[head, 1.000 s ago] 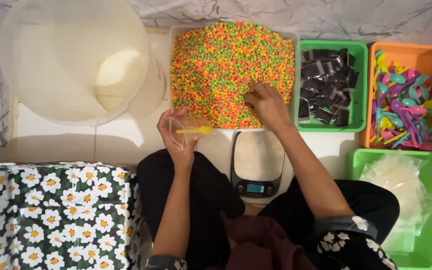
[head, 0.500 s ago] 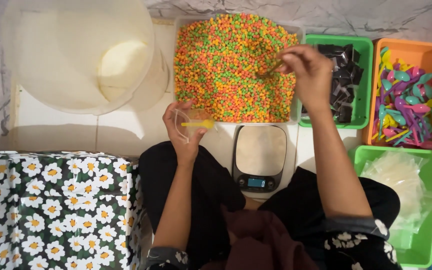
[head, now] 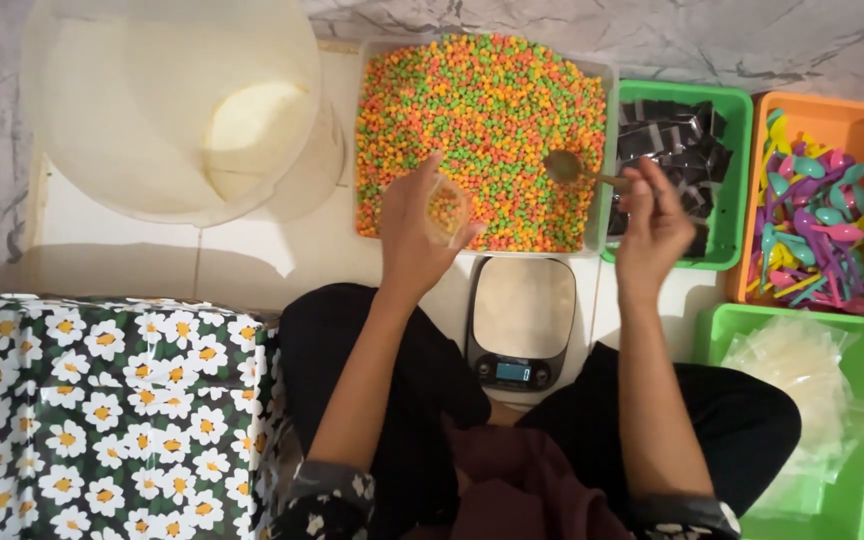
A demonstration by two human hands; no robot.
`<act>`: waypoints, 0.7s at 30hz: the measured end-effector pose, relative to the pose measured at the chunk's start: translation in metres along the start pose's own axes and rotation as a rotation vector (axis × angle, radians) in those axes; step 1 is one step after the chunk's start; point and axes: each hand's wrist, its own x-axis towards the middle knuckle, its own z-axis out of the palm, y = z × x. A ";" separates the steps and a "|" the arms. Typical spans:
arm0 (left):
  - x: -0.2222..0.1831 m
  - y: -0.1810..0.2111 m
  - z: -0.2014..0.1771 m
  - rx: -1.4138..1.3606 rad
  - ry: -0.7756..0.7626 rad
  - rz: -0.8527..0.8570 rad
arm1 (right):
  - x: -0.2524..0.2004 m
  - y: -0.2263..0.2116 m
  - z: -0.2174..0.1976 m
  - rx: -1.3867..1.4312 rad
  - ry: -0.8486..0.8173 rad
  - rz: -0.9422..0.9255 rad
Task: Manually packaging small colorful candies into plastic bags using a spoon and weighing them on a digital scale.
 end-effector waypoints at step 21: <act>0.019 -0.050 0.066 0.207 -0.079 -0.072 | 0.054 0.036 0.031 0.541 0.024 0.525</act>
